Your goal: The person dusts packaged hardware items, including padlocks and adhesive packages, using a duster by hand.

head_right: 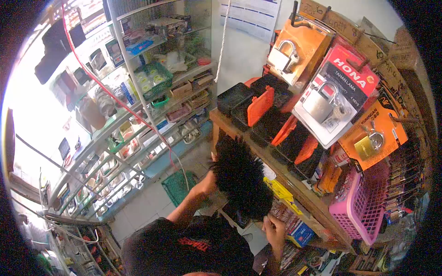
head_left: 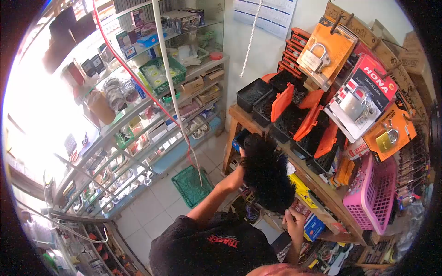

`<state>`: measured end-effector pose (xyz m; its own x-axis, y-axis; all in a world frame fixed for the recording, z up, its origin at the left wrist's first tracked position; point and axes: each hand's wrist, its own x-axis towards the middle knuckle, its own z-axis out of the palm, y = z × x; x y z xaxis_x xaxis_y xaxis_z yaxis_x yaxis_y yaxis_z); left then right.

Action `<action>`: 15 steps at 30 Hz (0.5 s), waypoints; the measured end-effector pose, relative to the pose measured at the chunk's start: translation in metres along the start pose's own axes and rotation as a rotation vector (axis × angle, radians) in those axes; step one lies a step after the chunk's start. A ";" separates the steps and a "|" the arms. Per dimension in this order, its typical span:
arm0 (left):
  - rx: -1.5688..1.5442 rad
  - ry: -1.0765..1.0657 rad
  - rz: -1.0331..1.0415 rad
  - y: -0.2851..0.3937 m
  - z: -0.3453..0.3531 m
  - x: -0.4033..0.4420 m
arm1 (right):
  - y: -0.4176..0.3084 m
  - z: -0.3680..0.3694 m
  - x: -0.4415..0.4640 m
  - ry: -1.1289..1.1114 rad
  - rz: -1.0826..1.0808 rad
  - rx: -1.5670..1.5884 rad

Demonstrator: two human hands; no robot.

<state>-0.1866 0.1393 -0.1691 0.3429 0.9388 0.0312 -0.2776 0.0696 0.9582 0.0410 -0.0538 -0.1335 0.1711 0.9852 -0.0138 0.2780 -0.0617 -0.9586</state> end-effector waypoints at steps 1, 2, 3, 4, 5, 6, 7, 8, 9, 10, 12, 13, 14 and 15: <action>-0.045 -0.016 -0.016 0.019 0.002 -0.002 | 0.005 -0.001 -0.002 0.006 0.011 0.015; -0.231 -0.032 -0.119 0.043 0.001 -0.001 | 0.010 -0.002 -0.005 0.011 0.022 0.031; -0.315 -0.038 -0.154 0.063 0.003 -0.003 | 0.015 -0.004 -0.008 0.030 0.026 0.041; -0.400 -0.042 -0.190 0.084 0.004 -0.005 | 0.021 -0.005 -0.012 0.048 0.031 0.054; -0.382 -0.039 -0.158 0.094 0.005 -0.008 | 0.024 -0.006 -0.014 0.067 0.035 0.066; -0.365 -0.036 -0.125 0.098 0.004 -0.010 | 0.021 -0.006 -0.013 0.041 0.045 0.048; -0.426 -0.055 -0.120 0.081 -0.003 -0.008 | 0.016 -0.007 -0.014 0.017 0.057 0.029; -0.385 -0.011 -0.154 0.075 -0.003 -0.012 | 0.011 -0.007 -0.012 -0.008 0.069 0.010; -0.343 0.034 -0.189 0.072 0.001 -0.015 | 0.006 -0.004 -0.010 -0.019 0.062 -0.018; -0.303 0.079 -0.226 0.067 0.006 -0.019 | 0.001 0.002 -0.007 -0.031 0.056 -0.047; -0.224 0.127 -0.071 0.033 -0.002 -0.016 | 0.001 0.007 -0.008 -0.047 0.061 -0.065; -0.281 0.077 -0.119 0.032 -0.012 -0.017 | 0.003 0.010 -0.007 -0.050 0.069 -0.055; -0.338 0.028 -0.165 0.034 -0.022 -0.018 | 0.007 0.012 -0.006 -0.054 0.075 -0.045; -0.386 -0.010 -0.151 0.046 -0.028 -0.021 | 0.018 0.011 -0.007 -0.038 0.037 -0.076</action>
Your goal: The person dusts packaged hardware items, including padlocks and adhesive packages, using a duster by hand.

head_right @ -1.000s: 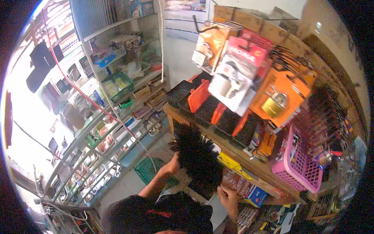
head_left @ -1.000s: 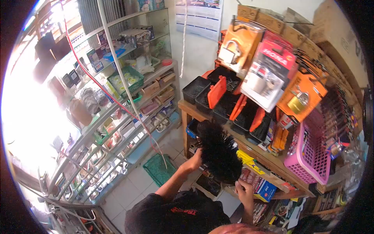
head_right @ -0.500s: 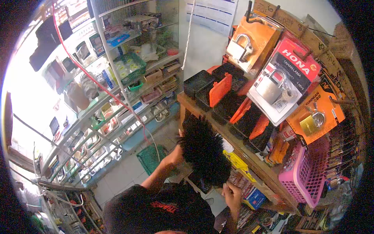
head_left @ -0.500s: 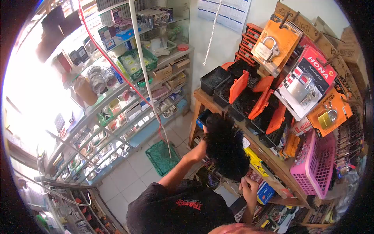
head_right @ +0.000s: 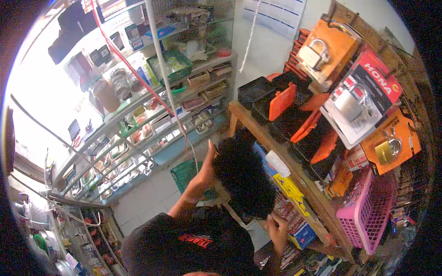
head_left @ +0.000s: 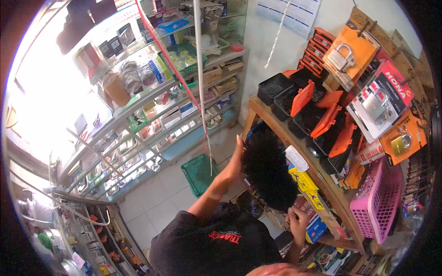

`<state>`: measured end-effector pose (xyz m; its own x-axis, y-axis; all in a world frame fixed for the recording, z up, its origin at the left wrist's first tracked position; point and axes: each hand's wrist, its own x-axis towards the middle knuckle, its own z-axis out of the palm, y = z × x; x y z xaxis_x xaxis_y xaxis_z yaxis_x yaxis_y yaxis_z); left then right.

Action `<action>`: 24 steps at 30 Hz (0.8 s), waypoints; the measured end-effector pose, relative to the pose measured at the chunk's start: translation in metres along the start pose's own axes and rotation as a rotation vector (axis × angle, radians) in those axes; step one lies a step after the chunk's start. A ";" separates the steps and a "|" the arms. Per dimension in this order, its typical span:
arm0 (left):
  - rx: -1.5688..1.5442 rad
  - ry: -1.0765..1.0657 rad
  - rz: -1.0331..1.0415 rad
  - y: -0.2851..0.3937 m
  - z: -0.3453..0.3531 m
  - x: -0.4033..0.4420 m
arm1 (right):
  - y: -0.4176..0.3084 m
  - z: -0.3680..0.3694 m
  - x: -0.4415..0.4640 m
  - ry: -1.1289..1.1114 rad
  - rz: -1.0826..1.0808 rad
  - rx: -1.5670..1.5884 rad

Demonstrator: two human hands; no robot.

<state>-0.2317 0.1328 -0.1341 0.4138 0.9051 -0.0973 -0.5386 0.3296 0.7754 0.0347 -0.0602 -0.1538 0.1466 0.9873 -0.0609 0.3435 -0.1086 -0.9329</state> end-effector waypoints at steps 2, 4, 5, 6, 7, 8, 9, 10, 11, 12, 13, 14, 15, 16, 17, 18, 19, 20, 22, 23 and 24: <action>-0.085 -0.091 0.016 0.031 0.008 -0.010 | 0.026 -0.003 -0.002 0.039 -0.078 -0.061; 0.021 -0.018 -0.046 0.040 0.008 -0.013 | 0.013 -0.002 -0.002 -0.009 -0.036 -0.016; 0.051 0.010 -0.085 0.028 -0.004 -0.008 | 0.005 -0.002 -0.004 -0.032 -0.015 0.008; 0.080 0.038 -0.125 0.015 -0.017 -0.002 | -0.004 0.005 -0.005 0.005 -0.005 0.023; 0.314 0.010 0.068 -0.005 -0.032 -0.003 | -0.009 0.010 -0.004 -0.006 0.007 0.034; 0.545 -0.019 0.258 -0.023 -0.042 -0.008 | -0.014 0.014 -0.003 -0.019 0.023 0.044; 0.572 -0.016 0.290 -0.021 -0.038 -0.012 | -0.017 0.017 -0.004 -0.032 0.040 0.053; 0.599 -0.013 0.323 -0.010 -0.026 -0.018 | -0.017 0.020 -0.003 -0.042 0.025 0.053; 0.426 0.022 0.199 0.007 -0.014 -0.019 | -0.016 0.023 -0.002 -0.053 0.008 0.054; 0.255 0.058 0.078 0.029 0.000 -0.020 | -0.014 0.027 0.000 -0.064 -0.012 0.057; 0.153 0.005 0.069 0.044 -0.001 -0.018 | -0.009 0.028 0.003 -0.061 -0.036 0.092; 0.048 -0.045 0.059 0.058 -0.006 -0.018 | -0.001 0.024 0.005 -0.060 -0.058 0.125; -0.059 -0.098 0.046 0.066 -0.007 -0.020 | 0.003 0.020 0.006 -0.056 -0.078 0.156; -0.012 -0.038 0.056 0.069 -0.002 -0.021 | 0.007 0.014 0.007 -0.050 -0.048 0.128; 0.069 -0.042 0.048 0.065 -0.002 -0.020 | 0.010 0.008 0.008 -0.043 -0.018 0.100; 0.151 -0.047 0.040 0.056 -0.003 -0.018 | 0.012 0.007 0.009 -0.036 0.010 0.074; 0.235 -0.052 0.033 0.046 -0.006 -0.015 | 0.008 0.007 0.010 -0.045 0.006 0.054; 0.440 -0.020 0.132 0.026 -0.017 -0.013 | 0.002 0.008 0.012 -0.054 0.001 0.033; 0.648 0.037 0.246 -0.006 -0.035 -0.009 | -0.007 0.010 0.013 -0.075 0.002 0.023; 0.653 0.062 0.259 -0.010 -0.037 -0.007 | -0.012 0.015 0.012 -0.086 0.005 0.036; 0.459 0.074 0.183 0.001 -0.031 -0.005 | -0.015 0.018 0.013 -0.096 0.007 0.049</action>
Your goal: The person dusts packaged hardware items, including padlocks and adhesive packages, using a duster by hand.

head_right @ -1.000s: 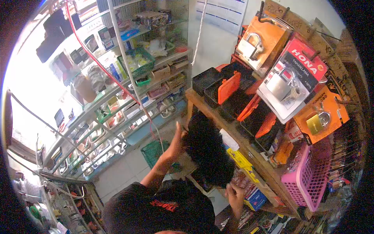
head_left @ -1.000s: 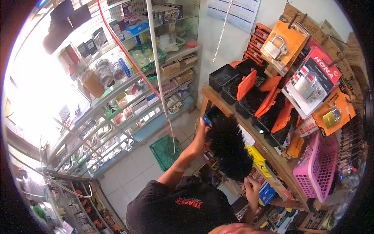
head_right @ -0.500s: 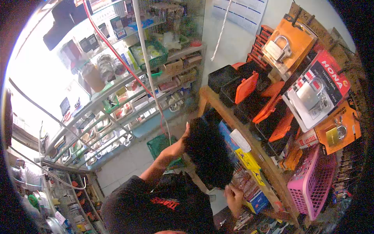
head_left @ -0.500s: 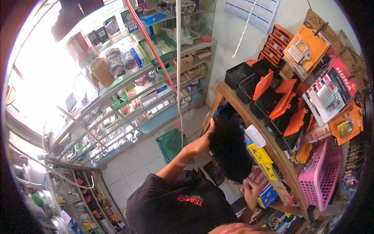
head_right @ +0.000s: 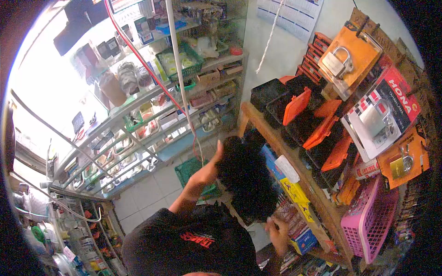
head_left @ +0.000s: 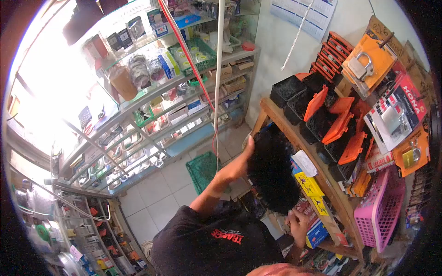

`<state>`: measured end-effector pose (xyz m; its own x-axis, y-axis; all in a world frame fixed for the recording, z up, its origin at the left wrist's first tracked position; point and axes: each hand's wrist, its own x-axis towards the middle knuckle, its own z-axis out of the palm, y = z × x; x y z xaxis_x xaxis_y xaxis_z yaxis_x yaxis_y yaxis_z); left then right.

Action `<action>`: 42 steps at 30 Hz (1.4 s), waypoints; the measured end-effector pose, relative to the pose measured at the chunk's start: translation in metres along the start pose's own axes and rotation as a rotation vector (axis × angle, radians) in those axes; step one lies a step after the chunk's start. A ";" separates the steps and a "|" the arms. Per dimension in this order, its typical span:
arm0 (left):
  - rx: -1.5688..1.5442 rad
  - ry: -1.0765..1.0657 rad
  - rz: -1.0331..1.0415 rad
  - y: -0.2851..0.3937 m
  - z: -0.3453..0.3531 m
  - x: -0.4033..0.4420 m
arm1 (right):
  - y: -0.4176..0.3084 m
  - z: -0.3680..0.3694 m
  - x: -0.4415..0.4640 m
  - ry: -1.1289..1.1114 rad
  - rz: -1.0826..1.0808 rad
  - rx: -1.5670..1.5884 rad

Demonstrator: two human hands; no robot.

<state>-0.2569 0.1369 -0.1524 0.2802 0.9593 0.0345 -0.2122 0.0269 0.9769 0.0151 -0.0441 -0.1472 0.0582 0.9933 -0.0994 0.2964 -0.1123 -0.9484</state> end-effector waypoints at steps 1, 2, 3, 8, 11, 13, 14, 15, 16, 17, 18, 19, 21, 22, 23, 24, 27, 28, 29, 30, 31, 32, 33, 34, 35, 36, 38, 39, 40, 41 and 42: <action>-0.191 0.010 -0.087 0.018 0.003 0.003 | 0.002 -0.001 0.000 -0.002 -0.005 -0.005; -0.312 -0.108 -0.116 0.076 0.010 -0.005 | 0.008 -0.002 0.000 -0.006 -0.010 -0.010; -0.341 -0.074 -0.120 0.076 0.003 -0.004 | 0.011 -0.004 -0.001 -0.012 -0.014 -0.016; -0.002 0.044 -0.060 0.065 0.002 -0.012 | 0.018 -0.012 -0.002 0.009 0.030 0.000; 0.244 0.094 0.309 -0.006 -0.007 -0.012 | 0.007 -0.013 0.005 -0.046 -0.013 -0.057; 0.058 0.070 0.261 0.004 -0.006 -0.008 | -0.004 -0.006 0.008 -0.059 -0.043 -0.043; -0.162 0.034 0.040 0.012 -0.010 -0.003 | 0.003 -0.010 0.008 -0.051 -0.041 -0.066; -0.381 -0.001 -0.183 0.040 -0.009 -0.003 | 0.017 -0.016 0.008 -0.045 -0.039 -0.090; -0.335 -0.091 -0.141 0.073 -0.006 -0.010 | 0.025 -0.022 0.008 -0.040 -0.036 -0.116; -0.292 -0.062 -0.122 0.087 -0.001 -0.014 | 0.023 -0.026 0.009 -0.024 -0.062 -0.126; -0.249 -0.031 -0.103 0.095 0.002 -0.017 | 0.018 -0.030 0.010 -0.011 -0.089 -0.137; -0.208 0.000 -0.086 0.097 0.004 -0.020 | 0.005 -0.032 0.012 0.002 -0.114 -0.147; -0.122 0.004 -0.127 0.063 0.000 -0.014 | -0.003 -0.024 0.010 0.135 -0.054 0.080; -0.048 0.027 -0.068 0.010 -0.007 -0.002 | 0.003 -0.028 0.011 0.107 -0.084 0.015; -0.042 0.092 0.027 0.004 -0.001 -0.006 | 0.007 -0.031 0.011 0.078 -0.116 -0.048; -0.030 0.158 0.124 -0.001 0.005 -0.009 | -0.013 -0.032 0.013 -0.012 -0.092 -0.105; -0.511 0.056 -0.116 0.057 0.016 -0.019 | -0.016 -0.038 0.014 0.056 -0.140 -0.198; -0.415 0.079 -0.221 0.073 0.020 -0.023 | -0.012 -0.032 0.014 0.206 -0.163 -0.158; -0.427 0.071 -0.202 0.072 0.022 -0.022 | -0.006 -0.035 0.013 0.151 -0.196 -0.186; -0.438 0.062 -0.184 0.071 0.024 -0.021 | -0.003 -0.040 0.014 0.097 -0.229 -0.212; -0.448 0.053 -0.163 0.071 0.025 -0.021 | -0.002 -0.043 0.014 0.042 -0.264 -0.238; -0.447 0.050 -0.172 0.070 0.025 -0.021 | -0.001 -0.042 0.012 0.066 -0.232 -0.207; -0.445 0.048 -0.182 0.068 0.023 -0.020 | -0.008 -0.038 0.009 0.089 -0.199 -0.175; -0.444 0.045 -0.192 0.067 0.023 -0.020 | -0.011 -0.035 0.008 0.113 -0.166 -0.145; -0.441 0.017 -0.192 0.066 0.022 -0.020 | -0.009 -0.036 0.010 0.105 -0.188 -0.155; -0.439 -0.013 -0.195 0.066 0.022 -0.020 | -0.005 -0.037 0.010 0.097 -0.205 -0.165; -0.460 -0.006 -0.218 0.065 0.023 -0.019 | -0.001 -0.036 0.006 0.064 -0.174 -0.123; -0.481 0.029 -0.235 0.067 0.025 -0.019 | -0.003 -0.034 0.004 0.090 -0.153 -0.103; -0.501 0.064 -0.253 0.070 0.026 -0.019 | -0.008 -0.034 0.002 0.116 -0.132 -0.083; -0.450 0.033 -0.269 0.073 0.024 -0.020 | -0.013 -0.033 0.002 0.142 -0.112 -0.064; -0.402 0.002 -0.286 0.077 0.021 -0.021 | -0.022 -0.030 0.001 0.218 -0.175 -0.128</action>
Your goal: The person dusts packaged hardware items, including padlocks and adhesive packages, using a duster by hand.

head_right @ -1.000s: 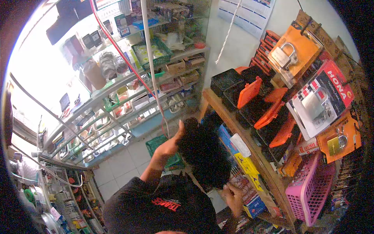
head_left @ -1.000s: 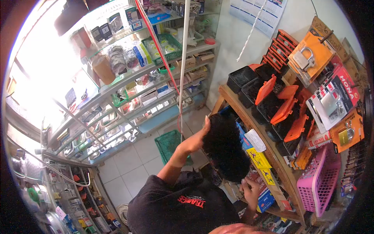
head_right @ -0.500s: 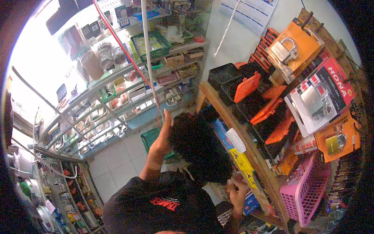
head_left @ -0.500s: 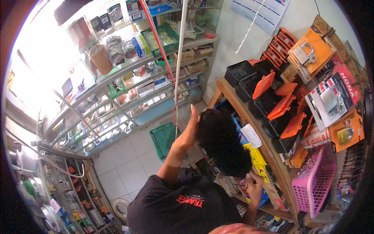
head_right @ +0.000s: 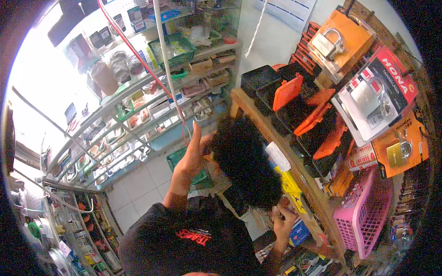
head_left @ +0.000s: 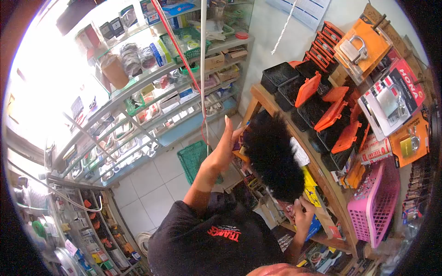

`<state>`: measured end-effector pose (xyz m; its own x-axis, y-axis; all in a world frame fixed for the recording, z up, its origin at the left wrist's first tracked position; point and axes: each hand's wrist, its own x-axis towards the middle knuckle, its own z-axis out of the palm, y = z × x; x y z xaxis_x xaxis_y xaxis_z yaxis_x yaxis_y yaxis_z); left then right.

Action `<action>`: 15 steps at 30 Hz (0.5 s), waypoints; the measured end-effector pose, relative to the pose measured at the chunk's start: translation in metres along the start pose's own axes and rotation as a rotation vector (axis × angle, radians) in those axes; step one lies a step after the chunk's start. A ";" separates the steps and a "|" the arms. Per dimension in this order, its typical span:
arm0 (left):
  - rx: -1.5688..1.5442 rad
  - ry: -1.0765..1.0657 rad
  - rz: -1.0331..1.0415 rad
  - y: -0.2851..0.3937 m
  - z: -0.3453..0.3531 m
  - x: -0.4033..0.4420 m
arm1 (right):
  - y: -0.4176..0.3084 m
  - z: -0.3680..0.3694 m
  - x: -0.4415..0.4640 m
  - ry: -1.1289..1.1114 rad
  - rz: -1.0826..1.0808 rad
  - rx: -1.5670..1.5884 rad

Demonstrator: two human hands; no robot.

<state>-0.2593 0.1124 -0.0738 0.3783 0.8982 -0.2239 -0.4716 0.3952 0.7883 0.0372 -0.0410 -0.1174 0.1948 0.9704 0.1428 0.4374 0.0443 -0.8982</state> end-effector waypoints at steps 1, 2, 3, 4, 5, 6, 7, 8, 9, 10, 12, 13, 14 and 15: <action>-0.004 -0.005 -0.006 0.002 0.003 -0.001 | 0.006 -0.002 -0.003 -0.018 -0.043 -0.036; -0.009 -0.011 -0.011 0.005 0.006 -0.001 | 0.018 -0.005 -0.005 -0.036 -0.086 -0.072; -0.066 -0.001 -0.001 0.007 0.011 0.000 | 0.025 -0.008 -0.003 -0.053 -0.129 -0.108; -0.121 0.010 0.008 0.008 0.014 0.001 | 0.030 -0.012 -0.003 -0.043 -0.144 -0.136; -0.072 -0.026 0.018 0.005 0.010 0.005 | 0.034 -0.017 -0.002 -0.033 -0.160 -0.165; -0.024 -0.062 0.026 -0.001 0.001 0.010 | 0.022 -0.015 -0.002 0.010 -0.057 -0.096; -0.014 -0.029 0.026 0.000 0.004 0.009 | 0.013 -0.016 -0.002 0.054 0.046 -0.027; -0.005 0.004 0.026 0.001 0.008 0.008 | 0.010 -0.019 -0.004 -0.004 -0.006 -0.111; 0.005 0.036 0.026 0.002 0.011 0.008 | 0.011 -0.022 -0.004 -0.020 -0.041 -0.139; -0.050 0.044 0.064 0.003 0.019 0.009 | 0.013 -0.024 -0.004 -0.034 -0.077 -0.167; -0.006 -0.307 -0.022 -0.004 -0.011 0.019 | -0.013 -0.006 0.001 0.127 -0.080 -0.043; 0.011 -0.328 -0.008 -0.002 -0.008 0.019 | -0.011 -0.006 0.000 0.122 -0.080 -0.019; 0.026 -0.350 0.004 0.002 -0.003 0.015 | -0.007 -0.007 -0.002 0.118 -0.080 0.004; 0.042 -0.375 0.015 0.004 0.001 0.014 | -0.007 -0.007 -0.003 0.117 -0.079 0.027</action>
<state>-0.2555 0.1268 -0.0731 0.6405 0.7679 0.0072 -0.4490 0.3669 0.8147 0.0394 -0.0462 -0.1087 0.2619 0.9295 0.2596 0.4320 0.1276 -0.8928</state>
